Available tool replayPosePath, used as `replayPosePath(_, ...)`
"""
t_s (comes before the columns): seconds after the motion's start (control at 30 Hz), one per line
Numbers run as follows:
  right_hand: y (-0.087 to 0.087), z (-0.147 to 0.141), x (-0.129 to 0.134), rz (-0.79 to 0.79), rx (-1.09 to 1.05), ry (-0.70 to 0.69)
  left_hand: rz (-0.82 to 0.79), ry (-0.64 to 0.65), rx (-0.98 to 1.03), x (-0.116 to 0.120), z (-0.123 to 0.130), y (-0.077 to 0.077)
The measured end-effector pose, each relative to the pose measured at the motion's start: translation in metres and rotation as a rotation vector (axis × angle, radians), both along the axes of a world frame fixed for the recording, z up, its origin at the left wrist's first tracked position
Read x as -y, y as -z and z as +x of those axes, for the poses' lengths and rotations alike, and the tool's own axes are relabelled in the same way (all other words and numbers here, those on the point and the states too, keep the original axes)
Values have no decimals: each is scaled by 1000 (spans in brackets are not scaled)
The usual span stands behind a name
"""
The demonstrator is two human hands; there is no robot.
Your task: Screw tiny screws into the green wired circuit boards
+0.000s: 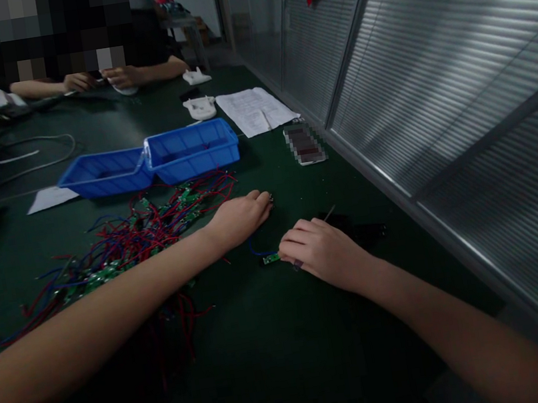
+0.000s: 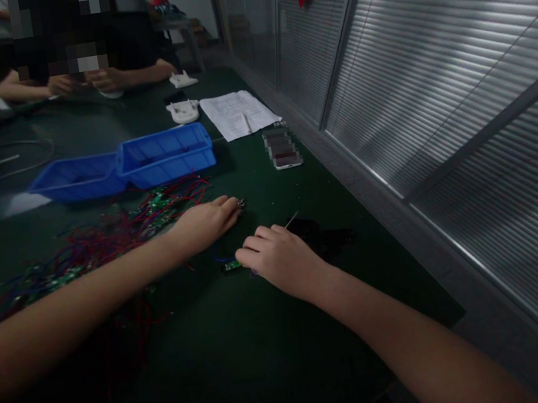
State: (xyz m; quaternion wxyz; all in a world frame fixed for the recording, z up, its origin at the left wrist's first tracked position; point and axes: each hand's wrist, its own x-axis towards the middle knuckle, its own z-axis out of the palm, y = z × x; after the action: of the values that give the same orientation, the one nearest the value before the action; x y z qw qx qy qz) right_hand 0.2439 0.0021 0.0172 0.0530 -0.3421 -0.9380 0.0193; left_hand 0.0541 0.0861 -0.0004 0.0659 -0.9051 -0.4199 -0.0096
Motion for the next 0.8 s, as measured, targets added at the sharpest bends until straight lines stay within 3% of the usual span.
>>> replayPosePath(0.23, 0, 0, 1, 10, -16, 1, -34, 36, 57, -7, 1, -3)
replayPosePath(0.37, 0, -1, 0, -20, -58, 19, -89, 41, 165, -9, -9, -22)
replayPosePath(0.53, 2, -1, -1, -48, -104, 20, -138, 43, 416, 32, -24, -47)
replayPosePath(0.67, 1, -1, 0, -54, -133, 41, -211, 188, 336, 79, -28, -35)
replayPosePath(0.8, 0, -2, 1, -70, -150, 57, -108, 291, 219, 95, -28, -16)
